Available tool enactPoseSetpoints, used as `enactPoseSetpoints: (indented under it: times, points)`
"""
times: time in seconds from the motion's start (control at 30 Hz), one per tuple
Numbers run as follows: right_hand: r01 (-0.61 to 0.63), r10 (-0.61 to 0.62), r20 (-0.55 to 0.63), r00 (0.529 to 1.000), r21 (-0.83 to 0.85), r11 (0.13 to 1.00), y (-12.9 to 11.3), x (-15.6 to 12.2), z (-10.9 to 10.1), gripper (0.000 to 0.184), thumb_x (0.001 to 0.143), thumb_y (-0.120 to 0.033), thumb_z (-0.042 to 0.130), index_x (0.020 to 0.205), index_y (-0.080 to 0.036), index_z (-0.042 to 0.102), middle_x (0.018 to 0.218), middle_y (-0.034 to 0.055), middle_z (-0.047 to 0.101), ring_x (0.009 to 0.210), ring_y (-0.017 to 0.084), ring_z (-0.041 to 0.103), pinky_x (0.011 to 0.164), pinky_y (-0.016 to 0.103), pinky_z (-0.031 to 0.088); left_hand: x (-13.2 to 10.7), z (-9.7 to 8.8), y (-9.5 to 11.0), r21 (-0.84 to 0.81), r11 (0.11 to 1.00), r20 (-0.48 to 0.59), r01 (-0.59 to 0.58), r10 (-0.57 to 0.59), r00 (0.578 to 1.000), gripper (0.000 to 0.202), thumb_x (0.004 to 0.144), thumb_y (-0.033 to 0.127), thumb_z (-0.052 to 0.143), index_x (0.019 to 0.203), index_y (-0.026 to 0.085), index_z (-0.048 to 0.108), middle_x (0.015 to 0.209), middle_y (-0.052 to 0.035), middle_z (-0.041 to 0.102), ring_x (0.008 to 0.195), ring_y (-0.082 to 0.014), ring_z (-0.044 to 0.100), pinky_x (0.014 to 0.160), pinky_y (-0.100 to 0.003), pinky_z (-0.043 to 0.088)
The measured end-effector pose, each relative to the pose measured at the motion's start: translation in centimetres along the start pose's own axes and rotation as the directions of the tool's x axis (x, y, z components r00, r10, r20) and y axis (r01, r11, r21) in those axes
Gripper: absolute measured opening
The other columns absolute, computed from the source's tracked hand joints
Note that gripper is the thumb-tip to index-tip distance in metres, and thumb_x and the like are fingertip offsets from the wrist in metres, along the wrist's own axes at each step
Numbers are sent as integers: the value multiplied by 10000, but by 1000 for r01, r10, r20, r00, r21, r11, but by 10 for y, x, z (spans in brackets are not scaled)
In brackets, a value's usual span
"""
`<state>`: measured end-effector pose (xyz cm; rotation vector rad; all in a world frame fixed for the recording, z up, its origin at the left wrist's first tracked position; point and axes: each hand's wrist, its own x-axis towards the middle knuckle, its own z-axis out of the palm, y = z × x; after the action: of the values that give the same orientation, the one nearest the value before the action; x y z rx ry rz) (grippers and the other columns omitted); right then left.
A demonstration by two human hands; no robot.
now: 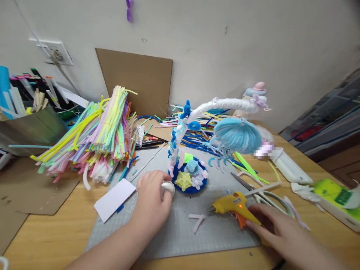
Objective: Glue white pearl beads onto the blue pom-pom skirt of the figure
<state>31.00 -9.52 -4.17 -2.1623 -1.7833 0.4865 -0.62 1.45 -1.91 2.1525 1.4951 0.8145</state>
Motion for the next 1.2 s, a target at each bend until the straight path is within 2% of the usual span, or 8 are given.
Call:
enactPoseSetpoints:
  times: [0.1, 0.23, 0.43, 0.63, 0.7, 0.8, 0.87, 1.2]
  points:
    - [-26, 17, 111, 994, 83, 996, -16, 2, 0, 334, 827, -468, 562, 972, -203, 704, 980, 93, 765, 885, 306, 694, 748, 396, 559, 1, -1, 0, -8, 1000, -25, -20, 20, 999, 240, 735, 77, 464, 906, 216, 559, 950, -39, 638, 981, -254, 528, 876, -441, 351]
    - [-76, 43, 104, 994, 343, 936, -27, -4, -11, 324, 802, -479, 591, 934, -205, 701, 939, 83, 760, 886, 301, 687, 791, 388, 553, 1, -2, -1, -37, 999, -57, -32, 30, 998, 214, 742, 87, 467, 885, 210, 569, 936, -40, 647, 960, -249, 548, 867, -429, 392]
    - [-277, 206, 198, 958, 821, 499, -25, -16, -19, 364, 693, -476, 764, 997, -282, 708, 971, 80, 745, 930, 280, 686, 803, 348, 568, 2, 5, -6, -99, 990, -8, -101, 100, 995, 288, 781, 47, 438, 910, 198, 648, 963, -41, 661, 997, -215, 558, 891, -373, 434]
    - [-361, 58, 357, 932, 912, 194, -58, 7, -20, 240, 754, -474, 721, 779, -235, 702, 597, 8, 627, 527, 164, 593, 530, 275, 509, 3, 10, -5, -44, 994, 65, -96, 99, 993, 285, 902, 230, 462, 1101, 216, 664, 1102, -82, 649, 1077, -255, 542, 932, -456, 405]
    - [-377, -11, 393, 920, 891, 254, -69, 17, -17, 305, 819, -515, 622, 768, -216, 652, 487, -35, 545, 399, 130, 492, 448, 271, 459, 3, 11, -3, -18, 996, 98, -86, 87, 991, 308, 924, 283, 443, 1149, 235, 649, 1160, -89, 632, 1120, -275, 520, 944, -490, 381]
    - [-272, -43, 363, 931, 766, 583, -82, 29, -11, 324, 806, -518, 602, 775, -197, 627, 475, -37, 552, 437, 145, 518, 477, 279, 466, 3, 11, -2, -10, 997, 142, -77, 77, 987, 348, 950, 324, 395, 1208, 249, 616, 1221, -90, 612, 1159, -283, 494, 955, -507, 359]
    - [-201, -26, 312, 950, 672, 713, -90, 34, -7, 297, 765, -499, 628, 786, -202, 634, 601, -6, 633, 539, 166, 578, 493, 270, 479, 3, 11, -3, -20, 997, 164, -73, 75, 984, 369, 960, 340, 371, 1242, 252, 591, 1255, -88, 601, 1181, -280, 482, 973, -512, 342]
    - [-221, 51, 304, 951, 558, 800, -102, 51, 15, 397, 780, -607, 522, 708, -221, 582, 409, -55, 534, 383, 148, 519, 424, 250, 396, 2, 13, -6, -87, 996, 208, -26, 44, 977, 409, 972, 378, 329, 1326, 291, 517, 1340, -71, 573, 1274, -266, 446, 1031, -497, 302]
